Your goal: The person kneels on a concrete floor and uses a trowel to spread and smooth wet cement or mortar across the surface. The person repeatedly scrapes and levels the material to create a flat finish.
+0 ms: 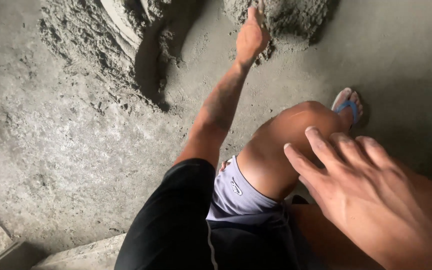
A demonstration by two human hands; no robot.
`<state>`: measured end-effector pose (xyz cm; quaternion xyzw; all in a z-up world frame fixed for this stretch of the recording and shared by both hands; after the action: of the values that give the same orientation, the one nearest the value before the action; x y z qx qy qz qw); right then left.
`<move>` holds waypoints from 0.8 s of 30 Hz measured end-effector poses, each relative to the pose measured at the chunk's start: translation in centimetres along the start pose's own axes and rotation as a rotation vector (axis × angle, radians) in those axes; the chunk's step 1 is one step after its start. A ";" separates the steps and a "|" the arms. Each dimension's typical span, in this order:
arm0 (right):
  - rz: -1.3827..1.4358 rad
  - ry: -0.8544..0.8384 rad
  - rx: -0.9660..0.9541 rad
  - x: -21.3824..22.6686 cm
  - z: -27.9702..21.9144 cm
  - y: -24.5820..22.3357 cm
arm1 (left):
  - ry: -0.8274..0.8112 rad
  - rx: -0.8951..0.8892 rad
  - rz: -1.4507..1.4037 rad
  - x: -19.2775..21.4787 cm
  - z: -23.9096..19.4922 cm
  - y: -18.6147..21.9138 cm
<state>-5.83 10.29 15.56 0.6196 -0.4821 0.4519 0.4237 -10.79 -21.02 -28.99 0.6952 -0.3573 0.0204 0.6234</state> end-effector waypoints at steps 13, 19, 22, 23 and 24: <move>-0.085 0.072 0.128 0.1 2.1 0.2 | 0.016 -0.068 0.293 29.7 -16.6 -12.9; -0.218 0.056 0.129 -2.3 3.2 1.2 | 0.237 -0.111 0.588 40.6 -19.0 -16.3; -0.175 0.042 0.147 -2.3 4.0 1.1 | 0.365 0.052 0.701 38.0 -19.8 -22.9; -0.154 0.040 0.150 -2.2 4.4 0.9 | 0.365 0.195 0.655 36.3 -20.2 -26.5; -0.159 0.035 0.155 -1.9 4.6 0.8 | 0.365 0.200 0.648 34.1 -22.0 -27.4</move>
<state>-6.12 6.15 12.67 0.6788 -0.3875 0.4634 0.4176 38.05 -18.60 -31.31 0.5885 -0.4380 0.3746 0.5670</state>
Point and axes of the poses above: each hand's wrist, its own z-axis towards the middle knuckle, its own x-axis out of the back of the hand, y = z × x, the point moved 7 cm from there along z, towards the middle knuckle, and after that the axes turned 2 degrees about z, right-handed, at the moved point
